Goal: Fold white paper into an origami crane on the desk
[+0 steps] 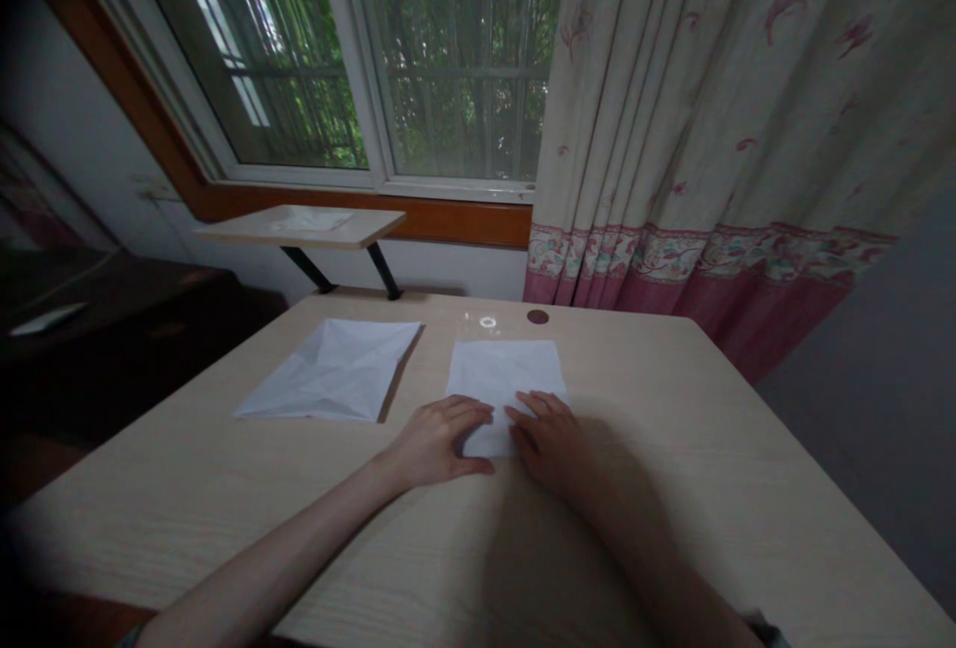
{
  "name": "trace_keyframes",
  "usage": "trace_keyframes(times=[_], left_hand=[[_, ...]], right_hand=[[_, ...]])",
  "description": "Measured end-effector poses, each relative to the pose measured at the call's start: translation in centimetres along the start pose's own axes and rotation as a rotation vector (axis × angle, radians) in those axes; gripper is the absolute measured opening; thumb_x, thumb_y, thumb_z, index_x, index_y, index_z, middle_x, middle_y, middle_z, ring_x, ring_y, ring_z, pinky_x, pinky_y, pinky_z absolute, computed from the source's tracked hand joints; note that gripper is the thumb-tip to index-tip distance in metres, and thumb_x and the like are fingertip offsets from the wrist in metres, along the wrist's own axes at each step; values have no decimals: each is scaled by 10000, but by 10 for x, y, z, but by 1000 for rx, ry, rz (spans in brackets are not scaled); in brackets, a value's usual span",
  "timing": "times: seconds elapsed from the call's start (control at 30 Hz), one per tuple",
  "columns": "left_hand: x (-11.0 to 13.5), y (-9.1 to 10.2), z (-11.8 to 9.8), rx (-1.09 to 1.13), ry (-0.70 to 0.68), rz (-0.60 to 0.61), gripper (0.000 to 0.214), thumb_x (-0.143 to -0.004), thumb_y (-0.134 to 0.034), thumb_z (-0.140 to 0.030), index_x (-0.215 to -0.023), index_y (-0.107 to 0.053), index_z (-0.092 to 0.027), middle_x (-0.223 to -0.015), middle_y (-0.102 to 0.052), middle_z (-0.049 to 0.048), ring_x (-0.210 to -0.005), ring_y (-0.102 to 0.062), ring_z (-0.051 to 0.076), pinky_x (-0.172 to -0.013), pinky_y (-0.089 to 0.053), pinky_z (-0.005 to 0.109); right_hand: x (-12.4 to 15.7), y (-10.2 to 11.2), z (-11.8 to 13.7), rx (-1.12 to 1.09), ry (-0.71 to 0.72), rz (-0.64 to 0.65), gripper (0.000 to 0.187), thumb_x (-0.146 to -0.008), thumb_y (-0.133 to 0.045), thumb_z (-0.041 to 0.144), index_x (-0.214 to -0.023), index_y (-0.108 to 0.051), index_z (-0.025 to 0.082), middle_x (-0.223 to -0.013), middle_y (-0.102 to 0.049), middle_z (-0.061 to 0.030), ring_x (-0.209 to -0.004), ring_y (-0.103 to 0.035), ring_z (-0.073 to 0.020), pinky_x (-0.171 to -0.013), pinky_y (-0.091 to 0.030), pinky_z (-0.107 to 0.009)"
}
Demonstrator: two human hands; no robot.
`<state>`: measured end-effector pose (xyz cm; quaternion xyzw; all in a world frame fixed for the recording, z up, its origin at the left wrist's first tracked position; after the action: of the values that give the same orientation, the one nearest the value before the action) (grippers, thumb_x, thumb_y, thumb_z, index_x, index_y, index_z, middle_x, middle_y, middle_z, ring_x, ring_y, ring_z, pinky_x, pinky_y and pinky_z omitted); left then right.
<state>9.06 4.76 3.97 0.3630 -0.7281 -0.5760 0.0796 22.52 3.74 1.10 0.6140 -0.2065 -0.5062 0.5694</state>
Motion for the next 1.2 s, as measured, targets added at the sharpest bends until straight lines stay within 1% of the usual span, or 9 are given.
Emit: trace_keyframes(times=[0.1,0.27,0.43,0.57,0.77,0.87,0.97,1.1,1.2], left_hand=[[0,1,3,8,19,-6,564,-740,-869,-530,-1130,-661,-182,-1185,-744,90,-1126,-682,288,-1015,-525,430],[1,1,1,26,-11,-16,335,-825,-823,-401,-1037,-655,-204,-1183,-746,57,-1124,-686,272,-1002,-518,413],[2,0,-5,31,-78,-14,164,-984,-644,-356,-1043,-677,-207,-1145,-760,39,-1078,-707,228,-972,-530,372],[1,-1,-2,4,-66,-43,249,-1067,-488,-335,-1074,-700,-205,-1101,-771,51,-1049,-719,208,-959,-542,356],[2,3,11,-93,34,-104,228,-1062,-501,-304,-1077,-696,-187,-1076,-775,65,-992,-727,229,-902,-559,364],[2,5,21,-126,114,-118,213,-1059,-491,-273,-1066,-688,-192,-1043,-773,64,-975,-720,229,-878,-558,355],[3,8,29,-107,184,-149,212,-1059,-474,-251,-1065,-680,-201,-1030,-766,59,-979,-714,214,-892,-556,338],[5,8,35,-98,228,-172,201,-1051,-470,-218,-1111,-660,-195,-1088,-757,69,-1016,-707,220,-905,-562,347],[5,10,36,-117,231,-195,207,-1047,-463,-208,-1131,-652,-196,-1140,-749,78,-1034,-703,232,-908,-557,362]], right_hand=[[0,2,1,6,8,-26,342,-1007,-497,237,-1272,-714,255,-1357,-684,-78,-1267,-617,-278,-1098,-494,-524],[-1,6,3,-14,17,-32,345,-1027,-464,248,-1263,-716,260,-1333,-699,-71,-1243,-632,-265,-1085,-507,-498],[0,4,2,1,-33,-6,325,-1003,-533,318,-1270,-711,271,-1366,-677,-93,-1273,-610,-303,-1108,-446,-592],[-1,4,2,5,-61,30,348,-951,-612,382,-1274,-707,293,-1388,-661,-97,-1306,-583,-321,-1125,-393,-635],[1,4,2,5,-64,43,309,-910,-652,319,-1201,-745,277,-1378,-670,-95,-1307,-590,-320,-1148,-360,-644],[2,4,0,-11,-62,8,327,-879,-619,231,-1176,-752,266,-1348,-690,-87,-1292,-604,-304,-1158,-348,-639],[3,6,-5,-61,-72,-50,331,-864,-562,179,-1110,-766,265,-1240,-747,-70,-1214,-660,-274,-1155,-366,-620],[4,18,-19,-124,-154,-190,272,-898,-543,230,-1060,-756,276,-1043,-799,-45,-998,-739,-252,-1139,-410,-584],[6,29,-30,-107,-257,-304,198,-910,-570,315,-1017,-735,285,-976,-790,-56,-987,-729,-285,-1059,-494,-538]])
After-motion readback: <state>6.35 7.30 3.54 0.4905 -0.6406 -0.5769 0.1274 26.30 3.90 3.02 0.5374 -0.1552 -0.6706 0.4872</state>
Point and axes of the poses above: each hand's wrist, its own x-axis away from the middle knuckle, its own y-axis out of the back of the hand, z = x × y, the point moved 10 cm from there along -x, towards the middle knuckle
